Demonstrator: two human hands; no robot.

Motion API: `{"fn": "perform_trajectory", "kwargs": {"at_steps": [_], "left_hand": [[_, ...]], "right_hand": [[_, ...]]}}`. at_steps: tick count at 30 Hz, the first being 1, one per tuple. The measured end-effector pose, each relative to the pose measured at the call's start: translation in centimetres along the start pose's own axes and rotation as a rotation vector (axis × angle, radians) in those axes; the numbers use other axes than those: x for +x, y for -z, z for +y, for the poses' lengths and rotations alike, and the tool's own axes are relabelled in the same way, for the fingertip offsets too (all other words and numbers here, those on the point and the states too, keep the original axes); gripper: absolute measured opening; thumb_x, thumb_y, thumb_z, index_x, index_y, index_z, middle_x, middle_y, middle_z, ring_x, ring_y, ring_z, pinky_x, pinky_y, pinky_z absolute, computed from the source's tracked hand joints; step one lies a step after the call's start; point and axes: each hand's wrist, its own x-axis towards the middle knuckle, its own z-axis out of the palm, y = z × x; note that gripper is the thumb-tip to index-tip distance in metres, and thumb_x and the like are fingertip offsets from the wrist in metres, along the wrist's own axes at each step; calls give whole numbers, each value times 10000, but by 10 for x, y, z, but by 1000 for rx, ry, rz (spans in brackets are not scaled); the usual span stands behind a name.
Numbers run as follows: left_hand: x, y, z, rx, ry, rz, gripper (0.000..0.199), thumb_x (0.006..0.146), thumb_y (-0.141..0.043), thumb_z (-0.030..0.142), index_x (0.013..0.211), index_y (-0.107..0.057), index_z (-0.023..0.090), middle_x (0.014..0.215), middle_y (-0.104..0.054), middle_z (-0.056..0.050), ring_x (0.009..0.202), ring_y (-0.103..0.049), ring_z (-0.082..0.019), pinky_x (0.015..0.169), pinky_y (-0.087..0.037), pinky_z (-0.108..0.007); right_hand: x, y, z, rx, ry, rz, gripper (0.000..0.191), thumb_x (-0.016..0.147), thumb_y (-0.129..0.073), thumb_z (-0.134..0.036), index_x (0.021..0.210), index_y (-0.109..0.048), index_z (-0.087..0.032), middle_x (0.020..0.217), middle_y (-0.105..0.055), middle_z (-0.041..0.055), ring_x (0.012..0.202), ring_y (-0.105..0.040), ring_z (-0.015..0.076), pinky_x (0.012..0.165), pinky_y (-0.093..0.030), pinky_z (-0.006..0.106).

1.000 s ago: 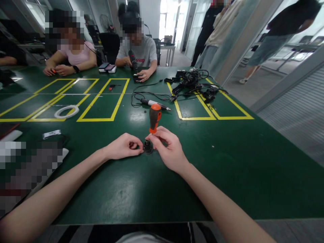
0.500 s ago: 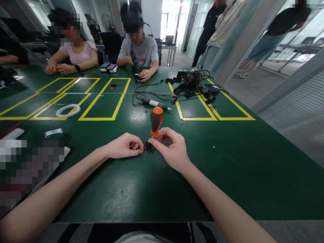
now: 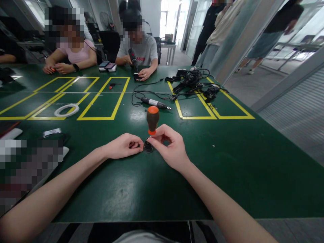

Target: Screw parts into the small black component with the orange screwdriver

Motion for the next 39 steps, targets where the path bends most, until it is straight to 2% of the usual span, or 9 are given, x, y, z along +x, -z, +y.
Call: {"fn": "perform_trajectory", "kwargs": {"at_steps": [3,8,13,26,39], "left_hand": [[0,2,2,40,15,-20,145,878,-617,230,887,-744,160,635,-537,46,571,-461,-92,589,-324,-213],[-1,3,4,58,27,-42,129,886,-615,233,888,-724,164,640,-520,50,575,-456,-96,589,-312,-220],[-2,3,5,58,39,-29,133,901,-601,245,882,-705,164,637,-521,50,583,-454,-100,586,-309,-220],[-1,-1,7,125,59,-30,135,953,-575,272,905,-657,176,663,-540,53,584,-476,-105,592,-329,-227],[-1,1,6,116,47,-44,104,919,-629,242,921,-704,170,656,-529,55,595,-475,-101,602,-306,-225]], "right_hand": [[0,0,0,-26,7,-21,163,847,-763,-295,751,-655,-219,676,-630,-5,584,-556,138,547,-472,282],[-1,0,2,-7,14,-46,103,855,-738,-255,779,-679,-220,676,-680,1,598,-617,156,573,-509,297],[-1,0,1,-26,28,-57,54,842,-733,-227,804,-695,-217,663,-691,-4,579,-616,153,565,-522,293],[-2,-1,3,-61,96,-47,71,868,-696,-209,800,-679,-205,640,-666,-16,558,-592,129,547,-496,250],[-1,0,3,-85,114,-53,80,875,-692,-208,797,-681,-205,644,-669,-18,564,-599,126,551,-505,246]]}}
